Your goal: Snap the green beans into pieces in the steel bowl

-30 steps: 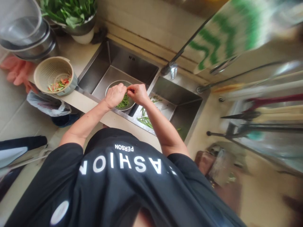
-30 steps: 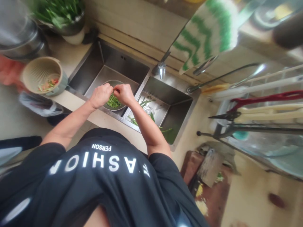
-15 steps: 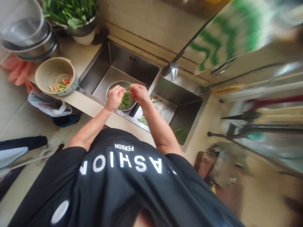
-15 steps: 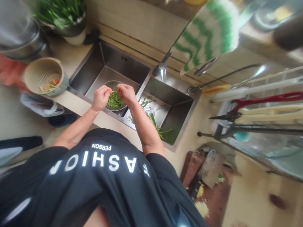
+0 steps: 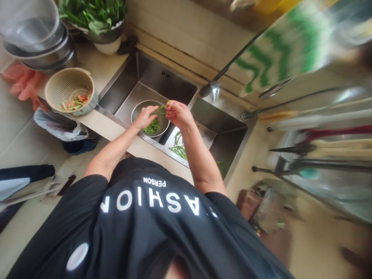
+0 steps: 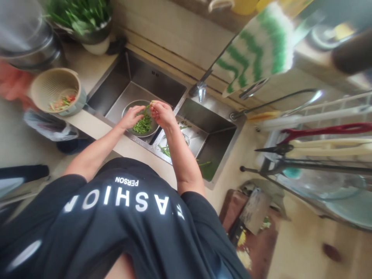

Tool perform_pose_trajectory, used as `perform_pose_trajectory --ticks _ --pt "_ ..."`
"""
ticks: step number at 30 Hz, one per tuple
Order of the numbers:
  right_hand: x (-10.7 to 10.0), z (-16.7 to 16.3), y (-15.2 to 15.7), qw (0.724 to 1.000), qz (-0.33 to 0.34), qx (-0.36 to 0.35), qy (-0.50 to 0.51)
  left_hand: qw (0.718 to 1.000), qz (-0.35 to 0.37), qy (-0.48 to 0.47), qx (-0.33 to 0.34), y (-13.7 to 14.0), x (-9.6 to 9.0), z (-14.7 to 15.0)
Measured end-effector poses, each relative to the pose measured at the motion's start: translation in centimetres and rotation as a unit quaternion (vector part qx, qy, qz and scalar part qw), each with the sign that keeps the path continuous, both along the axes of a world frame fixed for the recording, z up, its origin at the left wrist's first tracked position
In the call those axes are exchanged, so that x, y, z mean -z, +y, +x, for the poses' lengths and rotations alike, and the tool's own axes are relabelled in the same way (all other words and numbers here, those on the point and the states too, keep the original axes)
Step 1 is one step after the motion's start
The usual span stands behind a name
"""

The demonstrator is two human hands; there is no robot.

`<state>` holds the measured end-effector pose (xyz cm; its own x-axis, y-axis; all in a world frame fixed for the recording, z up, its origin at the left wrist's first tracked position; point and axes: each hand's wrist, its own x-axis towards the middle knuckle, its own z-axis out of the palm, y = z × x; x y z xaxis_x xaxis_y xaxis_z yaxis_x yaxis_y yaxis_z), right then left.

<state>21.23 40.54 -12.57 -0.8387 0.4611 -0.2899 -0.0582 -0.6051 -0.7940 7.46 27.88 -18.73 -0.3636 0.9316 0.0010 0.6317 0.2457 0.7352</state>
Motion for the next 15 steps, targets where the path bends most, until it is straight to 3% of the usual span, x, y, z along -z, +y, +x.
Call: perform_pose_trajectory --ticks 3,5,9,12,15 --pt "0.0 -0.1 -0.2 1.000 -0.007 -0.011 0.011 0.992 0.067 -0.109 -0.009 0.2 0.0 0.7" --pt "0.7 -0.1 0.0 1.000 0.004 -0.003 -0.001 0.986 0.077 -0.132 -0.061 -0.5 -0.3 0.7" --pt "3.9 -0.1 0.5 0.996 0.048 0.020 -0.076 0.984 0.077 -0.024 -0.160 -2.9 -2.1 -0.3" --pt "6.6 -0.7 0.0 0.974 0.129 0.003 -0.184 0.986 0.062 0.057 -0.145 -4.6 -3.9 -0.9" --pt "8.2 -1.2 -0.7 0.916 0.302 -0.066 -0.254 0.987 0.032 0.103 -0.121 -5.4 -5.2 -1.0"
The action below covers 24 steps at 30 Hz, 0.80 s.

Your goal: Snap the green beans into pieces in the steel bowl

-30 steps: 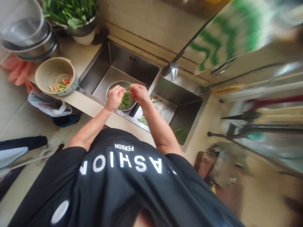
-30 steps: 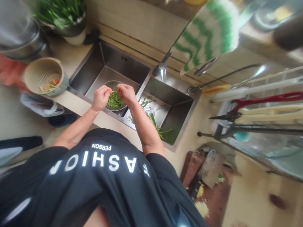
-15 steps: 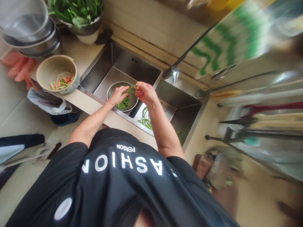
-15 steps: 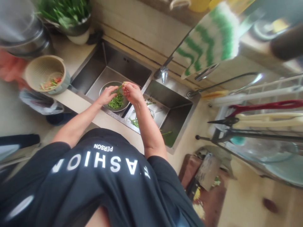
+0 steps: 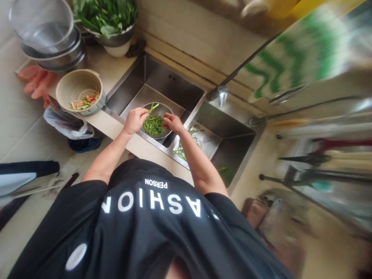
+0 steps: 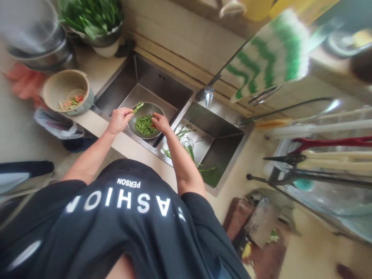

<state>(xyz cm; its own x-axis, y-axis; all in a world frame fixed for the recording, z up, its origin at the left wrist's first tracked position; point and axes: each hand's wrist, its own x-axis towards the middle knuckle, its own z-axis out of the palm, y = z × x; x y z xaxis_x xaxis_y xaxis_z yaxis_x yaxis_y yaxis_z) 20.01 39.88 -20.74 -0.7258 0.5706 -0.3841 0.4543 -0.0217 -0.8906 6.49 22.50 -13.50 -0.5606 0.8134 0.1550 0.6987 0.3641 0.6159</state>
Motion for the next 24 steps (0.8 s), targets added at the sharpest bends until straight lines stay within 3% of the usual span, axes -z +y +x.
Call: perform_pose_trajectory --ticks 3,5,8,11,13,15,18,21,24 --pt "-0.2 0.0 0.3 0.971 0.227 -0.082 -0.007 0.999 -0.043 0.017 0.024 -0.2 -0.6 0.3" --pt "-1.2 0.3 0.8 0.942 0.326 -0.082 0.003 0.997 -0.071 0.027 0.032 -0.2 -0.8 0.6" --pt "-3.9 0.8 1.0 0.915 0.393 -0.083 0.046 0.989 -0.132 0.062 0.041 0.2 -1.5 1.5" --pt "-6.9 1.3 0.0 0.878 0.438 -0.172 0.086 0.972 -0.196 0.111 0.070 0.9 -2.7 2.6" --pt "-8.3 1.6 -0.9 0.854 0.462 -0.232 0.059 0.963 -0.218 0.135 0.084 1.3 -3.5 3.3" --pt "-9.0 1.8 -1.6 0.843 0.474 -0.255 0.018 0.958 -0.229 0.147 0.089 1.6 -4.2 3.8" --pt "-8.9 1.8 -2.0 0.854 0.466 -0.230 0.004 0.958 -0.229 0.144 0.091 1.9 -4.7 4.2" --pt "-7.6 1.4 -2.0 0.902 0.399 -0.156 0.050 0.968 -0.200 0.126 0.083 2.0 -4.5 4.2" --pt "-6.1 0.9 -2.3 0.967 0.235 -0.058 0.085 0.982 -0.150 0.094 0.071 2.0 -3.7 4.0"
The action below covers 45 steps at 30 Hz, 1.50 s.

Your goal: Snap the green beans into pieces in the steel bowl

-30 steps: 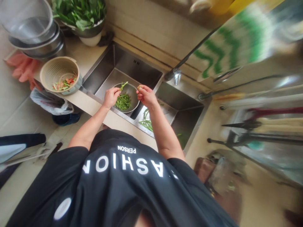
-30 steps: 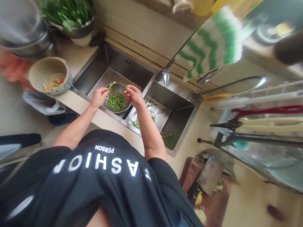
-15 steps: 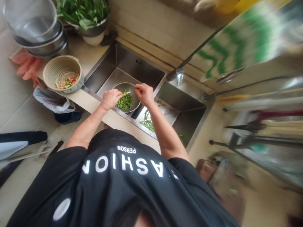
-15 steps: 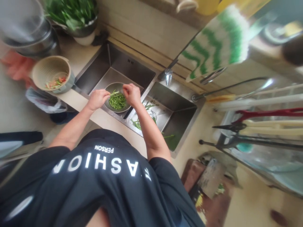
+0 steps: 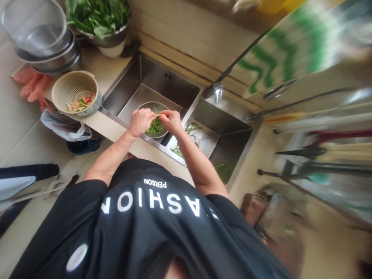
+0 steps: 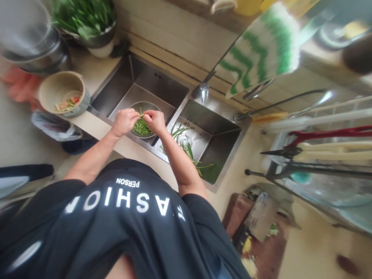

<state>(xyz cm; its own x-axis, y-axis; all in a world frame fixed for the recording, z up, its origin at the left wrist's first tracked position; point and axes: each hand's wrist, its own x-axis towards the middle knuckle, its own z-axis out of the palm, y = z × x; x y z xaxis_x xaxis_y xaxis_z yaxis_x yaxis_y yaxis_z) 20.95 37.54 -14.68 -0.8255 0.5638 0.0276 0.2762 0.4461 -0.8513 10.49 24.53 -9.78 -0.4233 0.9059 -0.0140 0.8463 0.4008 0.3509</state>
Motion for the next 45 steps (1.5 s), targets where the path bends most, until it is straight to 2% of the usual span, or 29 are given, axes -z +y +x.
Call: perform_pose_trajectory --ticks 2,4,8,10,14,15,17,20,23,27,29,31,34,37,38,41,43,45 --pt "0.8 -0.3 -0.5 0.994 -0.099 0.051 0.005 0.999 0.032 -0.030 -0.011 0.1 0.8 -0.2" --pt "1.1 -0.7 -1.2 0.989 -0.120 0.081 0.004 0.996 0.059 -0.057 -0.019 0.2 1.7 -0.6" --pt "1.0 -1.4 -2.2 0.997 -0.025 0.077 -0.002 0.991 0.086 -0.102 -0.022 0.1 2.7 -1.3" --pt "1.3 -1.4 -1.7 0.997 0.018 0.077 -0.014 0.986 0.091 -0.140 -0.021 -0.3 2.7 -1.5" --pt "3.4 -0.1 2.0 0.974 0.039 0.183 -0.127 0.954 0.118 -0.272 -0.041 -1.9 2.4 -2.1" --pt "3.9 0.4 2.9 0.973 0.043 0.181 -0.138 0.940 0.135 -0.307 -0.059 -2.2 2.4 -2.3" --pt "4.7 1.1 3.9 0.985 0.035 0.123 -0.114 0.908 0.179 -0.362 -0.110 -2.6 2.8 -2.6" --pt "4.3 1.2 3.3 0.998 0.004 0.052 -0.026 0.878 0.213 -0.400 -0.156 -2.2 3.6 -2.6" --pt "1.9 0.8 1.5 0.997 0.041 0.036 0.055 0.882 0.188 -0.409 -0.139 -1.4 4.1 -2.0" --pt "-1.4 0.4 0.1 0.978 0.185 -0.089 0.036 0.879 0.185 -0.421 -0.125 -0.6 4.0 -1.2" --pt "-1.9 0.3 -0.2 0.966 0.230 -0.119 0.004 0.881 0.193 -0.413 -0.123 -0.3 3.7 -0.9" --pt "-1.7 0.1 -0.3 0.962 0.246 -0.119 -0.010 0.891 0.198 -0.393 -0.114 -0.2 3.5 -0.7" --pt "-0.2 -0.2 0.3 0.975 0.214 -0.066 -0.005 0.913 0.210 -0.341 -0.080 -0.4 3.0 -0.5" --pt "1.7 -0.4 1.8 0.990 0.133 0.029 -0.028 0.935 0.215 -0.278 -0.053 -1.0 2.6 -0.5" --pt "2.4 -0.4 2.3 0.993 0.104 0.032 -0.044 0.941 0.208 -0.263 -0.050 -1.2 2.5 -0.5" --pt "3.6 -0.4 3.2 0.993 0.045 -0.043 -0.099 0.955 0.178 -0.232 -0.057 -1.6 2.5 -0.7" --pt "3.6 -0.3 3.3 0.989 0.054 -0.052 -0.125 0.963 0.160 -0.209 -0.060 -1.7 2.6 -0.8" --pt "3.0 -0.1 3.0 0.990 0.082 -0.018 -0.112 0.971 0.145 -0.180 -0.056 -1.7 2.6 -0.8"
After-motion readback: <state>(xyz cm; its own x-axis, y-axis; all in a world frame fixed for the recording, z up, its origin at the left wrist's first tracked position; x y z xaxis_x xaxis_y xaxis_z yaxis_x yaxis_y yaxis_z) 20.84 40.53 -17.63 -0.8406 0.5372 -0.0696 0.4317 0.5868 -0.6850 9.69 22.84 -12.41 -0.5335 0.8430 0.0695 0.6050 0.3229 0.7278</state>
